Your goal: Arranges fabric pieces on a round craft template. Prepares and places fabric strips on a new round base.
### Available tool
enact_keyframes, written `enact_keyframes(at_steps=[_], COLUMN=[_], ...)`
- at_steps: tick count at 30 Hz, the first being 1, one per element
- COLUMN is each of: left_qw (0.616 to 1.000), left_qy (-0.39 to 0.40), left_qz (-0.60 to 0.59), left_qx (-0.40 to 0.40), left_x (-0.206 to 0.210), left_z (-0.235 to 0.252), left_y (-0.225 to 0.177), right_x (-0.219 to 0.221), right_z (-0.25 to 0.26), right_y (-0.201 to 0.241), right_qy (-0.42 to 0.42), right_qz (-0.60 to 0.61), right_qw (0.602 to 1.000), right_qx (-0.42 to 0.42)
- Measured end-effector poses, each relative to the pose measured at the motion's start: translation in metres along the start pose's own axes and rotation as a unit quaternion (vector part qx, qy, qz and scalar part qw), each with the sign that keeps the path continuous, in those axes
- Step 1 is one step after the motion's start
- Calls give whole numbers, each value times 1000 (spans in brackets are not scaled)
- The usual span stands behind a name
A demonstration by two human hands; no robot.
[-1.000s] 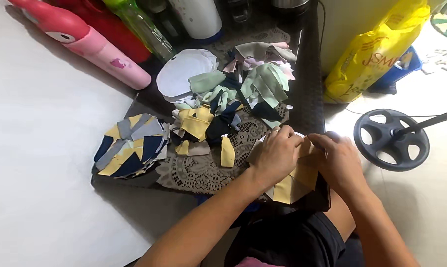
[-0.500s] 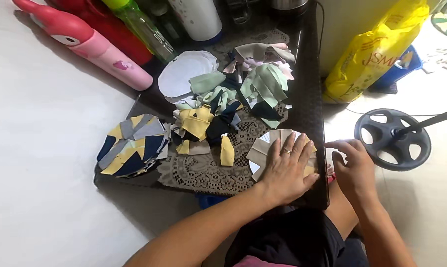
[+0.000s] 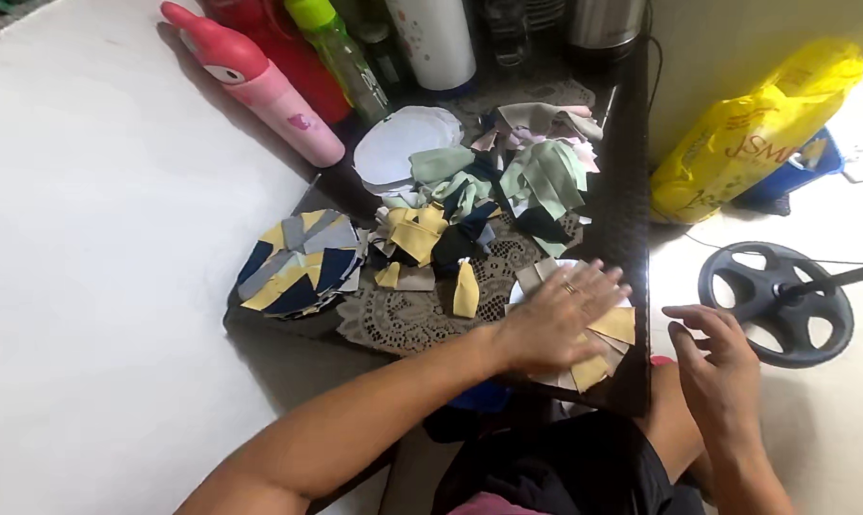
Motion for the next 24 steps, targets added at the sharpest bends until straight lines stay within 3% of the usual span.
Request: enact_keyframes(at_steps=[2,5,9,12,17,24], left_qw=[997,989,980,970,970,969], left_qy=[-53,-22,-5,8,16,13], left_qz=[-6,-6,-1,11,37,47], left_qx=[-64,-148,-198,-243,-242,-244], left_x=[-7,-4,7,10,14,16], left_z=[-7,-14,-11,-2,0,0], left_y=[4,7,4,6,11,10], right_x=[4,15,28,33,37,34], right_z=[-4,-5,-11,-18,-21,-20], right_y=[0,3,8,8,4,4], right_qy=[15,51,90,93,98,112], right_qz=[31,65,135,163,258,275], right_qw=[999,993,974,967,947,940], right_qx=[35,79,159,173,165,166])
Point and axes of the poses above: each hand's wrist, its own z-axis towards the middle knuckle, its own x-axis out of the palm, y = z × x, the point moved 3 cm from there along z, towards the middle knuckle, and after that the axes turned 13 degrees about y, right-handed, at the moved point
